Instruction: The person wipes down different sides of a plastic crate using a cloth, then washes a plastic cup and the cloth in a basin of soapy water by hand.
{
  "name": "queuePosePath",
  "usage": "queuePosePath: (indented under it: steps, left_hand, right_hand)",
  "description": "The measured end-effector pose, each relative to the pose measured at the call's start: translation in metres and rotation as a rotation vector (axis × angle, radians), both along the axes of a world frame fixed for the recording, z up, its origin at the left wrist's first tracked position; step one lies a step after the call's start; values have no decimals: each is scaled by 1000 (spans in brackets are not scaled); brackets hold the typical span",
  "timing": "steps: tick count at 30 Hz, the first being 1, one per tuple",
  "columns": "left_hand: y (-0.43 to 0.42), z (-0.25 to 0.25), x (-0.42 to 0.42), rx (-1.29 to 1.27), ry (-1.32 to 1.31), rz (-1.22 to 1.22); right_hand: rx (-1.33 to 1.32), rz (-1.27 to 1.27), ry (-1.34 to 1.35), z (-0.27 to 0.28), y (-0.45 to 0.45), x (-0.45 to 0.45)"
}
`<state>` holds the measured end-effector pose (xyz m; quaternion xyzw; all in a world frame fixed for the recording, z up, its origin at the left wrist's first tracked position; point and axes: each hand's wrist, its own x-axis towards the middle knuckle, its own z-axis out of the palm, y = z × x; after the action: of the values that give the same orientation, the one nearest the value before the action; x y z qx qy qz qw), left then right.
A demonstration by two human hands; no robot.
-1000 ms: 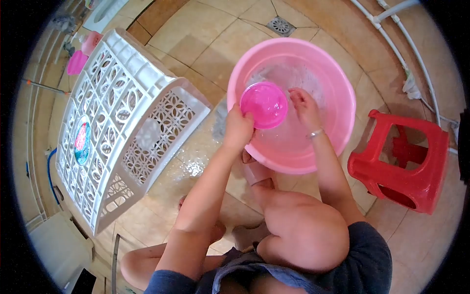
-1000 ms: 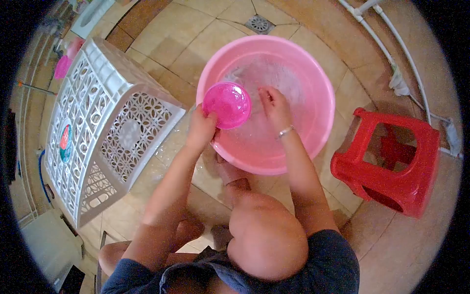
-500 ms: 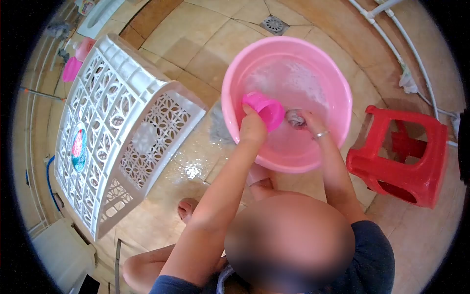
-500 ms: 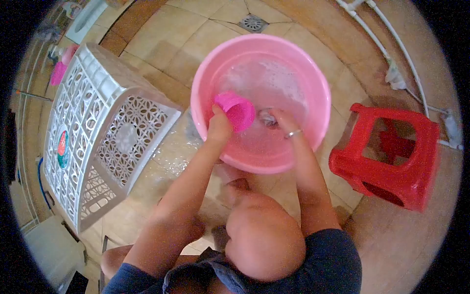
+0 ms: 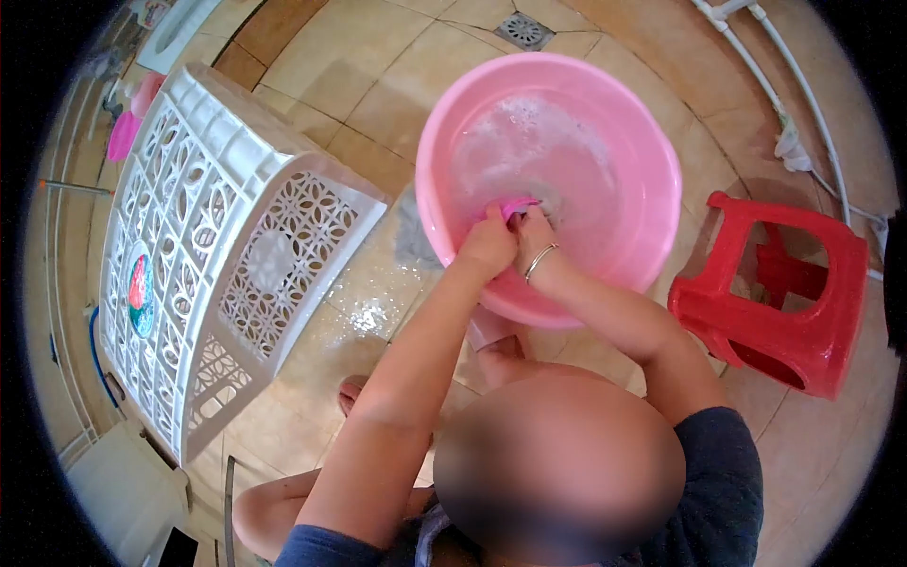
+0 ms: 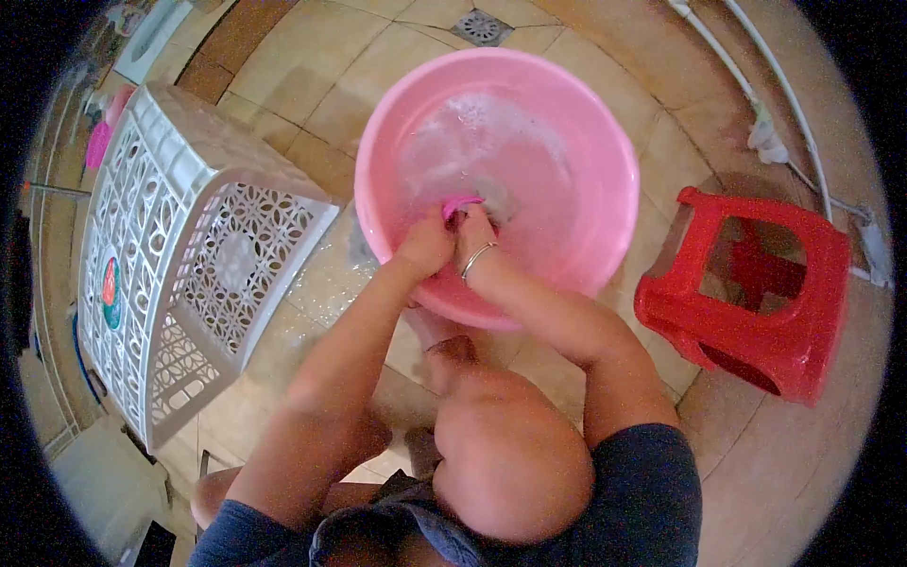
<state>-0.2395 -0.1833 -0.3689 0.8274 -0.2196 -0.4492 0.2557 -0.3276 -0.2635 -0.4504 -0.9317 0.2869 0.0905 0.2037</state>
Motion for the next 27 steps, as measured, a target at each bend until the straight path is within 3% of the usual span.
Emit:
queuePosePath:
  steps: [2, 4, 6, 7, 8, 9, 10, 13, 15, 17, 18, 20, 22, 23, 25, 26, 27]
  left_hand:
    - [1, 8, -2, 56, 7, -184]
    - [2, 19, -6, 9, -9, -189]
    - [2, 16, -9, -43, -18, -195]
    - [1, 3, -8, -114, 74, -119]
    - [0, -9, -8, -184, 166, -42]
    - [-2, -20, -8, -187, 165, -39]
    - [-4, -28, -8, -133, 93, 67]
    - [-10, -30, -10, -13, -20, 328]
    - [-12, -32, -15, 52, -51, 483]
    - [-16, -44, -14, -351, 329, 983]
    - [-15, -41, -10, -351, 327, 985]
    - [-10, -37, -5, -604, 724, 1167]
    - [-7, -18, -1, -640, 818, 1182]
    - [-7, -11, 0, -674, 911, 1188]
    - [-6, -22, -2, -673, 846, 1152]
    - [-6, -27, -3, -671, 783, 1115]
    - [-6, -21, -3, -671, 782, 1114]
  right_hand:
    - [141, 39, 36, 0, -13, 2]
    - [339, 46, -1, 3, -24, 1]
    - [714, -118, -140, 0, -29, -6]
    - [906, -226, -213, -4, -30, -10]
    - [918, -224, -234, -9, -31, -12]
    - [764, -92, -199, -12, -31, -13]
    - [29, 386, 12, -1, -27, -11]
    - [240, 197, -8, -3, -13, 4]
    - [232, 213, -28, 21, -17, 2]
    - [214, 223, -56, 31, -22, -2]
    - [225, 294, -189, 36, -22, -3]
    - [238, 374, -319, 46, -21, -5]
    - [186, 488, 24, 90, -14, 6]
    - [185, 488, 23, 87, -9, 9]
    - [316, 207, -427, 82, 2, 16]
    - [317, 206, -428, 81, 1, 24]
    - [314, 215, -161, 83, -6, 38]
